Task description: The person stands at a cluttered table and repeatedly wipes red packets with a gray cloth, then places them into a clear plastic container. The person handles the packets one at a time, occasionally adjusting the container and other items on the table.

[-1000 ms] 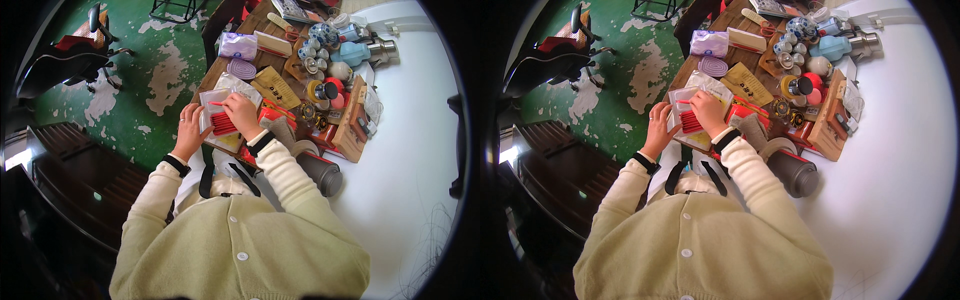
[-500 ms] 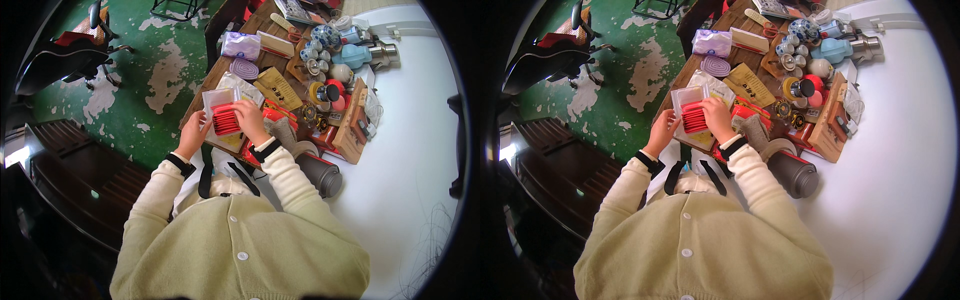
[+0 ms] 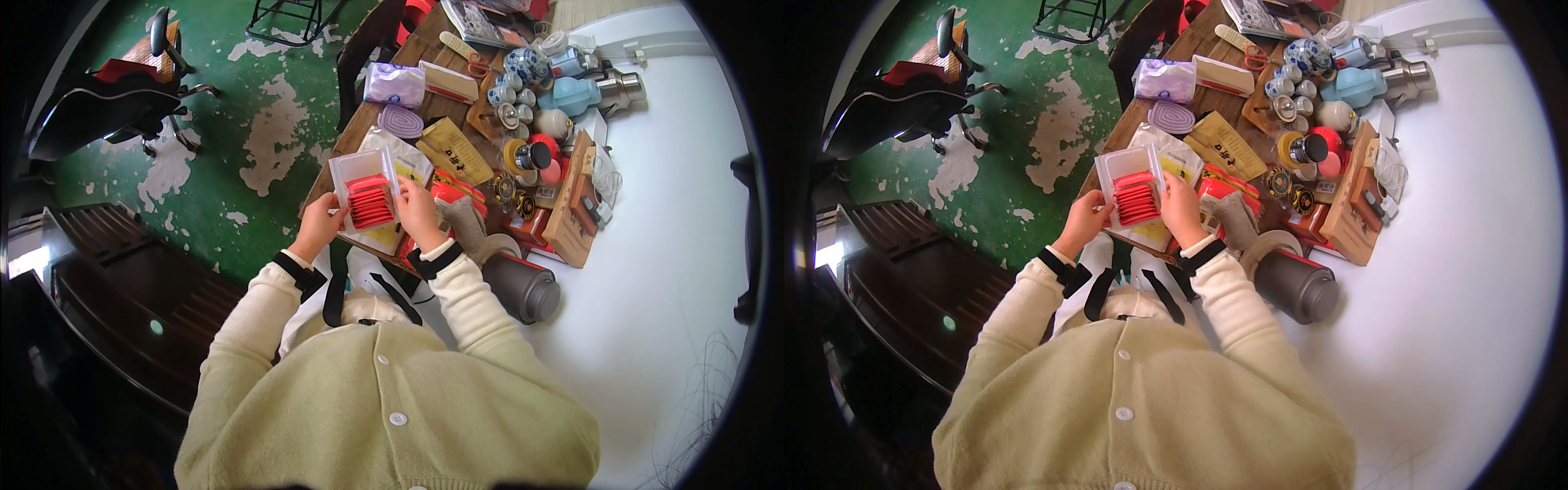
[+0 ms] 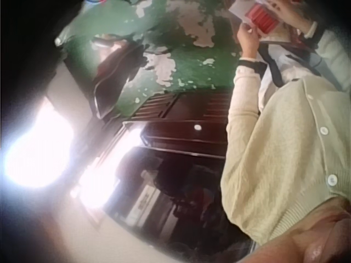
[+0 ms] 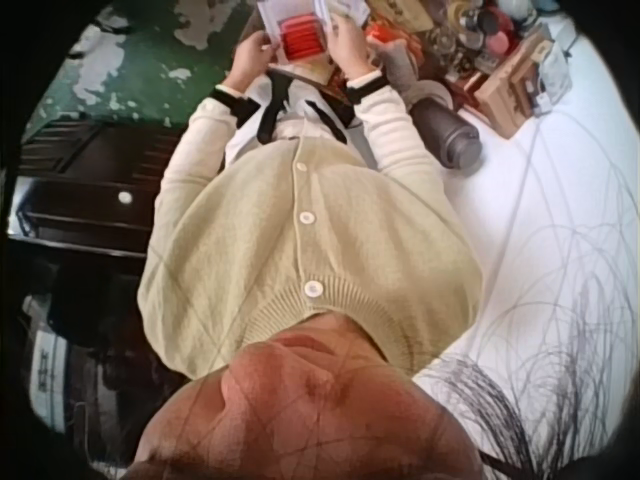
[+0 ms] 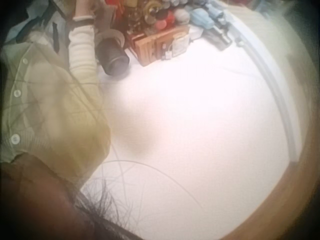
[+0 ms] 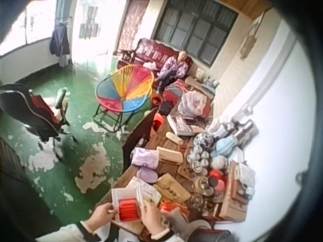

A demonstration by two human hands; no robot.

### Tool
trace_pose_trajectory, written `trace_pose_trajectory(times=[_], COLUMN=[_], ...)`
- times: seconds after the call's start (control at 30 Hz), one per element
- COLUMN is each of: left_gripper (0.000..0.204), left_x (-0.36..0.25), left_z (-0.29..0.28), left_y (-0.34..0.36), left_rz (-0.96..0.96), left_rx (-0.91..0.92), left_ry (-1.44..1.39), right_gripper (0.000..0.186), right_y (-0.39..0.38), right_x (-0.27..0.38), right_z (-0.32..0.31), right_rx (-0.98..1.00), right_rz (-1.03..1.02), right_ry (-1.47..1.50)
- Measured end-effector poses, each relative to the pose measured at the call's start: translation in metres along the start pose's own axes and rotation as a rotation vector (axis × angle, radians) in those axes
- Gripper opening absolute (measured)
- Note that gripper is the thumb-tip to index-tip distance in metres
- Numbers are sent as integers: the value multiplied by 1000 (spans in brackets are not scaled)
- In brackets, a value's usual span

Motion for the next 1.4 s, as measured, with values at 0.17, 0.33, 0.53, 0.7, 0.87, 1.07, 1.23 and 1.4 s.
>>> trace_pose_trajectory(times=[0.17,0.33,0.53,0.7,0.87,1.07,1.23,1.4], left_gripper=[15,22,24,23,19,17,17,16], left_x=[1,2,4,17,29,47,76,124], left_z=[-27,-54,-66,-57,-55,-52,-53,-58], left_y=[-13,-32,-70,-105,-151,-225,-283,-344], left_rz=[5,148,77,18,-15,-89,-97,-69], left_rx=[5,-82,-213,-335,-477,-604,-719,-848], left_ry=[-110,72,-35,-103,-106,-242,-440,-506], right_gripper=[41,46,47,47,45,46,47,54], right_y=[-8,-13,-10,-19,-38,-76,-116,-166], right_x=[34,61,77,81,100,128,161,192], right_z=[-2,6,19,30,42,69,95,139], right_rx=[31,97,234,272,418,603,712,912], right_rz=[-88,-138,-257,-392,-472,-597,-780,-836], right_ry=[-4,39,103,100,220,223,221,126])
Point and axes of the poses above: each hand's wrist, its own y-axis towards the middle knuckle, its own z-axis out of the palm, x = y × z, the point moved 4 cm from there along y, towards the middle knuckle, and after that the axes turned 2 degrees about z, right-handed, at the moved point
